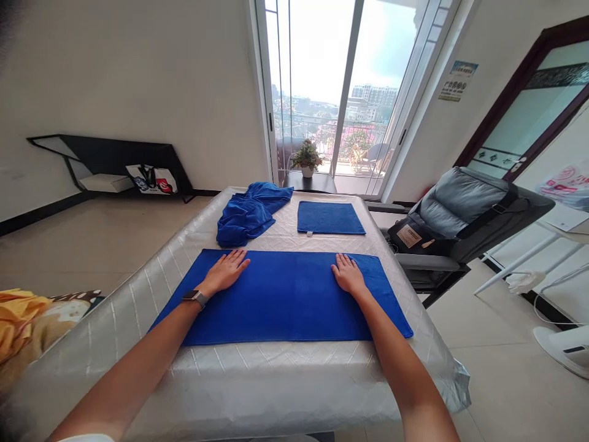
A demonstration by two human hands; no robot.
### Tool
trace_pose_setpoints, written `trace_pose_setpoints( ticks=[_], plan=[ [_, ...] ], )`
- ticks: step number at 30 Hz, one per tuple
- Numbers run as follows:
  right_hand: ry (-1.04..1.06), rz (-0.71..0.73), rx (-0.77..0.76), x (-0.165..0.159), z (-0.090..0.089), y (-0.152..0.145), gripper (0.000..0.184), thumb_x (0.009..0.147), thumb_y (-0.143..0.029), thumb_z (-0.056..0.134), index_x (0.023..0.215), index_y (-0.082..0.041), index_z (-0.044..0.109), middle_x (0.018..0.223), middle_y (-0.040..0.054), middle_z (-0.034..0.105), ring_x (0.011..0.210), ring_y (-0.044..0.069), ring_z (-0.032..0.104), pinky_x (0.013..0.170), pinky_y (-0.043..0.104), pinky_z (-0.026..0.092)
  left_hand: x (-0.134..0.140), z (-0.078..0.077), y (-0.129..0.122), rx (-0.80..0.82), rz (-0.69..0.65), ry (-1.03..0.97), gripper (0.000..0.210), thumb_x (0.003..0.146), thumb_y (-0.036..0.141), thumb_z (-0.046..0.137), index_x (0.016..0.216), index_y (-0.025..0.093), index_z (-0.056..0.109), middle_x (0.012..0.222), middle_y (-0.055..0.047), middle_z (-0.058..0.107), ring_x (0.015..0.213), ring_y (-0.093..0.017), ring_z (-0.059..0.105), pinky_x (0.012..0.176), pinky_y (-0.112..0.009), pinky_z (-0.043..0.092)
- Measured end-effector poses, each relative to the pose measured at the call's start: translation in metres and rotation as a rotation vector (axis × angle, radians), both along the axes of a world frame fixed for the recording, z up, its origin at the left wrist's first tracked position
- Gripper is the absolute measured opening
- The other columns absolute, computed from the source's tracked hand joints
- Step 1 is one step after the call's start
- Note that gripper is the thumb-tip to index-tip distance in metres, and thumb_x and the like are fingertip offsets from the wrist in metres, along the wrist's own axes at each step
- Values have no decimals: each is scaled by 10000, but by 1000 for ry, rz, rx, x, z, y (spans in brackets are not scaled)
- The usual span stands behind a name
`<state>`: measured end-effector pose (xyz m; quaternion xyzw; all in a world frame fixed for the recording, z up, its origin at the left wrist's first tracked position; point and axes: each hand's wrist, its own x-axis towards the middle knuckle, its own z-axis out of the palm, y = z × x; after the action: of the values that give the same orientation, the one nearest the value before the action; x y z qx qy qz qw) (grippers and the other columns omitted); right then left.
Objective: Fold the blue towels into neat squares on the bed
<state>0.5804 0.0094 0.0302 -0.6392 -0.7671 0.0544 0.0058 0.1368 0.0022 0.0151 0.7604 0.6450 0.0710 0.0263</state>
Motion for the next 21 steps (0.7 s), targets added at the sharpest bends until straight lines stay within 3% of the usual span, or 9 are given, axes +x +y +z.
trace_pose_setpoints(
  ticks=[3,5,7,9,12,15,18,21],
  plan=[
    [-47,-172,0,72,-4,3,657,1066,-423,186,1623,-76,215,1694,110,196,1568,215,167,1267,400,149,-66,-4,-12,3,89,-1,650,1043,489,266,1566,117,371,1652,-145,318,1538,-297,268,1246,-512,213],
    [-50,-260,-4,104,-3,2,656,1065,-408,184,1616,-56,228,1690,122,212,1562,222,193,1261,390,173,-98,-4,-20,4,185,-28,623,1036,461,313,1538,108,417,1631,-169,355,1515,-331,315,1228,-533,249],
    [-52,-289,5,114,1,-2,646,1064,-384,196,1604,-36,257,1680,134,242,1555,223,217,1259,371,173,-116,1,-25,38,281,-67,600,1030,464,347,1500,110,465,1576,-173,450,1478,-370,370,1199,-572,291],
    [-49,-282,49,101,7,-7,633,1062,-361,202,1591,-22,288,1672,149,262,1553,226,223,1259,370,161,-113,8,-26,117,323,-111,600,1032,494,351,1468,108,495,1515,-150,533,1462,-387,381,1194,-586,290],
    [-10,-180,132,46,17,-12,613,1054,-332,216,1580,-37,326,1667,150,273,1557,224,205,1261,392,146,-65,23,-22,216,211,-130,605,1052,498,276,1439,106,527,1512,-147,534,1490,-362,337,1228,-527,246],
    [81,19,118,-31,23,-16,603,1049,-343,224,1587,-99,345,1666,102,291,1555,214,215,1261,400,149,22,32,-15,180,-47,-81,578,1060,450,271,1428,93,536,1527,-158,518,1463,-277,402,1239,-424,263],
    [134,170,78,-96,25,-20,610,1054,-375,221,1586,-108,352,1667,77,296,1556,204,213,1264,375,144,109,28,-6,141,-239,-61,566,1064,435,278,1434,96,540,1518,-160,531,1437,-250,450,1222,-390,304],
    [128,200,33,-131,18,-22,615,1041,-328,239,1600,-82,307,1678,83,258,1559,204,201,1264,361,135,160,18,0,117,-278,-66,554,1072,408,233,1459,139,523,1551,-147,497,1475,-248,406,1226,-422,298]
  ],
)
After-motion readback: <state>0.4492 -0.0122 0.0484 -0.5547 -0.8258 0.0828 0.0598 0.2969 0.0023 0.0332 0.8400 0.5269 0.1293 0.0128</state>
